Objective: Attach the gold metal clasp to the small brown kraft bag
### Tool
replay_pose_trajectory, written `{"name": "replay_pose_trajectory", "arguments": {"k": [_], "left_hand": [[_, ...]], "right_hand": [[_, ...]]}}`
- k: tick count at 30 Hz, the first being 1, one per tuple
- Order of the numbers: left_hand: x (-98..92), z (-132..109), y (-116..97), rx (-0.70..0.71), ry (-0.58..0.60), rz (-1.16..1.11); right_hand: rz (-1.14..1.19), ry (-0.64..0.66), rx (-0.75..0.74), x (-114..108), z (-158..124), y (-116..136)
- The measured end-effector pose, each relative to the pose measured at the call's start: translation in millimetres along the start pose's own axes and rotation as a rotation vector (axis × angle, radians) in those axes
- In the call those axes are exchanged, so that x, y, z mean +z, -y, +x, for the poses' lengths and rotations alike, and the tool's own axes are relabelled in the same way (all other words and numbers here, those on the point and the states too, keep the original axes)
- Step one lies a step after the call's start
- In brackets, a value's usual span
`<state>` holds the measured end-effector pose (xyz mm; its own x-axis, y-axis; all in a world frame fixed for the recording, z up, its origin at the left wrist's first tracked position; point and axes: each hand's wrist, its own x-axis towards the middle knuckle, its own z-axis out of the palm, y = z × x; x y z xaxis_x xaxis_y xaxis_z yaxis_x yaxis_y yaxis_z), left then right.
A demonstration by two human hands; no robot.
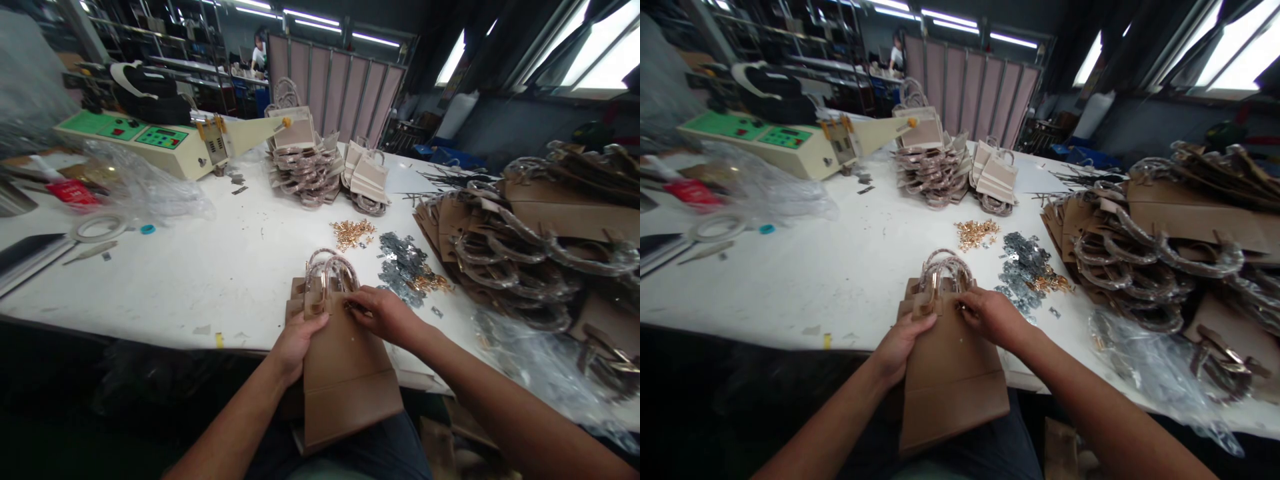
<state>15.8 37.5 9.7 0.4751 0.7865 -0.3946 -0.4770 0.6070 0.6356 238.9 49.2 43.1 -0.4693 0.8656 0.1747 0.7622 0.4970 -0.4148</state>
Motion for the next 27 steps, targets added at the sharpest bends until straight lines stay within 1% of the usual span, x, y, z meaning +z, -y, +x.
{"name": "replay_pose_trajectory", "arguments": {"k": [4,9,13,19,22,27], "left_hand": [[-0.1,0.3,0.1,0.002,0.004,0.005],[0.1,0.8,0.9,0.009,0.003,-0.006],[0.5,1.4,0.8,0.01,-0.025,0.001],[0.9,1.2,-0.3,-0.002,-0.02,-0.002],[0.6,1.6,0.0,0.001,-0.022,-0.004],[1.6,1.2,0.0,0.001,-0.023,0.001]], "right_hand": [[-0.084,0.018,-0.014,-0.5,1.8,-1.3],[-0.135,0.021,-0.024,1.4,3.5,-2.4],[-0.13,0.008,-0.037,2.1,5.2,-5.7],[-0.091,0.035,-0.103,-0.3,9.9,-12.4],[-0.131,0.041,-0.088,0.7,9.8,-11.1],[-0.213,0.053,-0.019,6.2,4.8,-1.4]]}}
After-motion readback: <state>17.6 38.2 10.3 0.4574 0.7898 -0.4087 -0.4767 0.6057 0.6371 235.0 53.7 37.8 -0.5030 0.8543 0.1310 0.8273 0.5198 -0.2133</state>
